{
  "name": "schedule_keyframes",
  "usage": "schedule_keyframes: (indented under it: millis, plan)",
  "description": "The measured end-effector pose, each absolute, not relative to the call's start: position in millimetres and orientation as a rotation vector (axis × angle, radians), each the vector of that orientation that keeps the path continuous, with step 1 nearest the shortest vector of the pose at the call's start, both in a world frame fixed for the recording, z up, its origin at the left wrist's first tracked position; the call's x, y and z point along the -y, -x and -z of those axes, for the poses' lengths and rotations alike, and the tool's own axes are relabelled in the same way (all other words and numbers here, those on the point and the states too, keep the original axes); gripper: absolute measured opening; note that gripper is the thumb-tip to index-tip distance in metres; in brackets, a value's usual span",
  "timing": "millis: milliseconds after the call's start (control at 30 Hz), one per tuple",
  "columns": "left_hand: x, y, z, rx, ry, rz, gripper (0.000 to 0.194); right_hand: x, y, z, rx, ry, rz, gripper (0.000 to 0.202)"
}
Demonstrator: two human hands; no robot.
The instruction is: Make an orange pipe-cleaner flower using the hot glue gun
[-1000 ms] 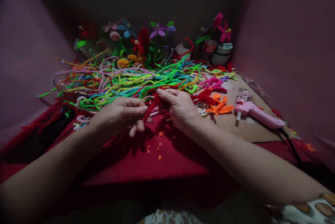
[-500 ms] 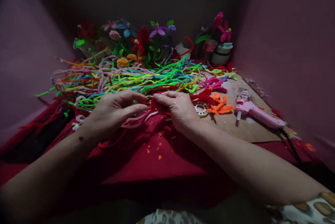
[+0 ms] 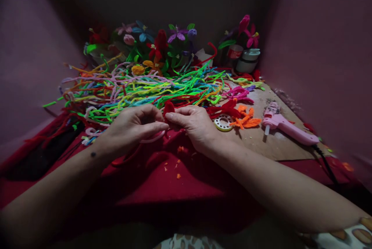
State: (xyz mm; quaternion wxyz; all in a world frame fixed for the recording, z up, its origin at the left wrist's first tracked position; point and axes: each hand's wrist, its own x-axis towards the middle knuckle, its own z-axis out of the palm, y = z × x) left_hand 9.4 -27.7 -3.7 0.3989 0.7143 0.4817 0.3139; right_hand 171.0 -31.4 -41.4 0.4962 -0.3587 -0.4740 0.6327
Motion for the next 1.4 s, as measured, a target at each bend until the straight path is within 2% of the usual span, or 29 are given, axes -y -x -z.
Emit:
schedule_keyframes:
  millis: [200, 433, 600, 833, 1067, 1300, 1400]
  plan:
    - [26, -5, 3, -1.03, -1.487, -0.838, 0.026, 38, -170, 37, 1.32, 0.911, -1.549, 0.023]
    - [26, -7, 8, -0.953, -1.304, -0.858, 0.017, 41, -169, 36, 1.408, 0.88, -1.618, 0.026]
    - [27, -7, 5, -1.015, -1.435, -0.865, 0.014, 41, -170, 36, 1.453, 0.895, -1.624, 0.029]
    - [36, -14, 8, -1.275, -2.032, -1.044, 0.016, 42, -170, 35, 1.539, 0.982, -1.571, 0.026]
    - [31, -9, 1, -1.22, -1.743, -0.721, 0.019, 44, -167, 31, 1.528, 1.082, -1.49, 0.026]
    - [37, -12, 12, -1.372, -2.192, -0.967, 0.02, 43, -166, 35, 1.588, 1.093, -1.494, 0.023]
    - [35, -13, 10, -1.383, -2.117, -0.941, 0.022, 45, -164, 35, 1.535, 1.101, -1.525, 0.023]
